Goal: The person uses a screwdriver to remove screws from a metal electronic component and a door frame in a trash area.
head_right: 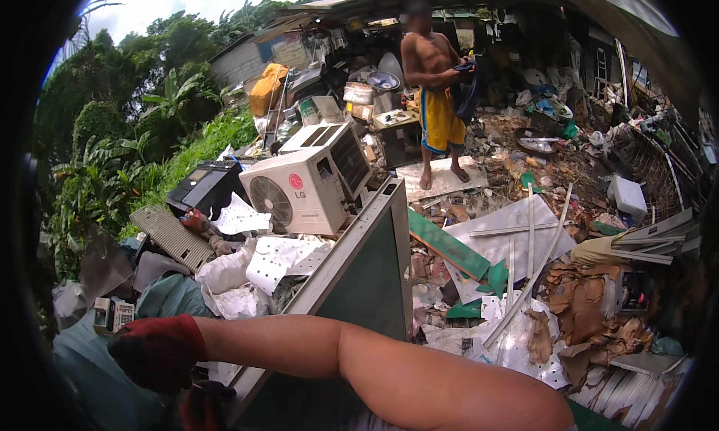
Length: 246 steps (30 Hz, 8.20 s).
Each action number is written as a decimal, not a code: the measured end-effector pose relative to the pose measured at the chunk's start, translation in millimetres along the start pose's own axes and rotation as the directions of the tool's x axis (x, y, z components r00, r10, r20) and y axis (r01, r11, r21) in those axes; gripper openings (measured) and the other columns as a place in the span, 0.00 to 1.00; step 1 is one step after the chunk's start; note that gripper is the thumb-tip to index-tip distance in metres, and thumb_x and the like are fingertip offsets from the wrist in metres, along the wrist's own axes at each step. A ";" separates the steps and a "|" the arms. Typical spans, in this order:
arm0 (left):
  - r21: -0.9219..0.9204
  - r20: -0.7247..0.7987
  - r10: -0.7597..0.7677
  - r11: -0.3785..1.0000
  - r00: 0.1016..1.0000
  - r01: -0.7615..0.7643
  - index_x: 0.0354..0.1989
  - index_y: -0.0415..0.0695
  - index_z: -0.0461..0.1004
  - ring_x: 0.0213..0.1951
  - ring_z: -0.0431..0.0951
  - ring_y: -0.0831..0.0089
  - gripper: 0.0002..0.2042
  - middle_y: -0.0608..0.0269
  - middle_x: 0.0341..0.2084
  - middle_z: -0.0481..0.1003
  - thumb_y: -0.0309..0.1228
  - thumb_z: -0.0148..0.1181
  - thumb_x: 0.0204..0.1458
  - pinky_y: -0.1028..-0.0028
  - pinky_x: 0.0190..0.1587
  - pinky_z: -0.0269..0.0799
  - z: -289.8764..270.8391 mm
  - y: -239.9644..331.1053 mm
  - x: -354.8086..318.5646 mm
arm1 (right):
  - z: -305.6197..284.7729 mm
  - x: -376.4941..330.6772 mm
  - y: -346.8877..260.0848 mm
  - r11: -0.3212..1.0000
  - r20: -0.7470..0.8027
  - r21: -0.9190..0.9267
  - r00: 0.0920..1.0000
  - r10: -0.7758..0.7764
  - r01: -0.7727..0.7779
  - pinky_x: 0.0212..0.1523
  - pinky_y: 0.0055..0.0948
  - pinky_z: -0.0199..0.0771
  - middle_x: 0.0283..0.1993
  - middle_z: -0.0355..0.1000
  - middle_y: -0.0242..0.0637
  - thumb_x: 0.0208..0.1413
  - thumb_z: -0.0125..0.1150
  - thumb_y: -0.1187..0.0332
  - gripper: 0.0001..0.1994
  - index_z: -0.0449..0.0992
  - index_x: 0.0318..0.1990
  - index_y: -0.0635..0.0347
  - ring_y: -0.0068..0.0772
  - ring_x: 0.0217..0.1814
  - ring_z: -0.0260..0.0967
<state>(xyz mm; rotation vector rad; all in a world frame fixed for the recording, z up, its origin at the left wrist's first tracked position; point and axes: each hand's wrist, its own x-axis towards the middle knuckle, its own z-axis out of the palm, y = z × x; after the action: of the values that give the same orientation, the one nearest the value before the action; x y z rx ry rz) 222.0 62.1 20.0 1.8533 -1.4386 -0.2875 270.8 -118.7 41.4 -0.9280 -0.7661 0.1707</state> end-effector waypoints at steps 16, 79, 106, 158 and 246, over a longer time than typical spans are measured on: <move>0.070 -0.033 0.043 0.997 0.999 -0.041 0.42 0.39 0.79 0.41 0.80 0.54 0.10 0.47 0.37 0.81 0.31 0.53 0.63 0.59 0.47 0.71 -8.6 -3.5 -1.8 | 68.7 -4.1 -6.7 0.708 -0.340 -0.703 0.840 -0.423 0.072 0.36 0.34 0.74 0.38 0.73 0.43 0.63 0.61 0.55 0.20 0.69 0.51 0.64 0.40 0.36 0.74; -0.189 -0.121 -0.021 0.982 0.992 -0.002 0.50 0.38 0.78 0.44 0.82 0.57 0.14 0.49 0.43 0.82 0.34 0.54 0.62 0.62 0.48 0.74 -1.2 -63.3 -13.5 | 109.7 -18.1 -17.1 0.689 -0.481 -0.724 0.688 -0.544 0.039 0.36 0.35 0.72 0.30 0.70 0.42 0.63 0.61 0.56 0.16 0.70 0.36 0.61 0.35 0.34 0.71; -0.173 0.013 -0.212 0.962 0.977 0.211 0.48 0.35 0.78 0.47 0.82 0.63 0.12 0.49 0.42 0.81 0.29 0.52 0.65 0.61 0.52 0.74 -4.5 -2.9 -4.4 | 47.8 -18.9 -31.5 0.992 -0.031 -0.123 0.999 -0.016 0.012 0.25 0.41 0.74 0.24 0.71 0.39 0.63 0.60 0.53 0.16 0.74 0.38 0.59 0.39 0.21 0.70; -0.159 -0.030 -0.199 0.969 0.980 0.192 0.50 0.38 0.78 0.45 0.82 0.61 0.14 0.50 0.43 0.82 0.33 0.59 0.61 0.64 0.48 0.75 -11.4 -18.0 -6.5 | 54.2 -3.4 -28.2 0.947 -0.266 -0.319 0.962 -0.063 -0.026 0.22 0.31 0.71 0.29 0.72 0.37 0.65 0.56 0.54 0.18 0.70 0.35 0.62 0.31 0.22 0.68; 0.040 -0.076 -0.001 0.999 0.997 0.004 0.44 0.36 0.80 0.37 0.82 0.72 0.09 0.56 0.34 0.84 0.29 0.60 0.62 0.71 0.42 0.77 -2.3 -26.9 -10.7 | 135.3 -32.6 -89.9 -0.355 -0.308 -0.868 0.938 -0.162 -0.346 0.43 0.45 0.79 0.36 0.78 0.55 0.52 0.63 0.47 0.27 0.79 0.38 0.69 0.56 0.41 0.79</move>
<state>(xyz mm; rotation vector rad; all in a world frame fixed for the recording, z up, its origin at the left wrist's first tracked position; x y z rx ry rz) 239.3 74.8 0.6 1.8774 -1.3995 -0.1883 141.3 -98.8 142.8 -2.7533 -0.2831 -0.7197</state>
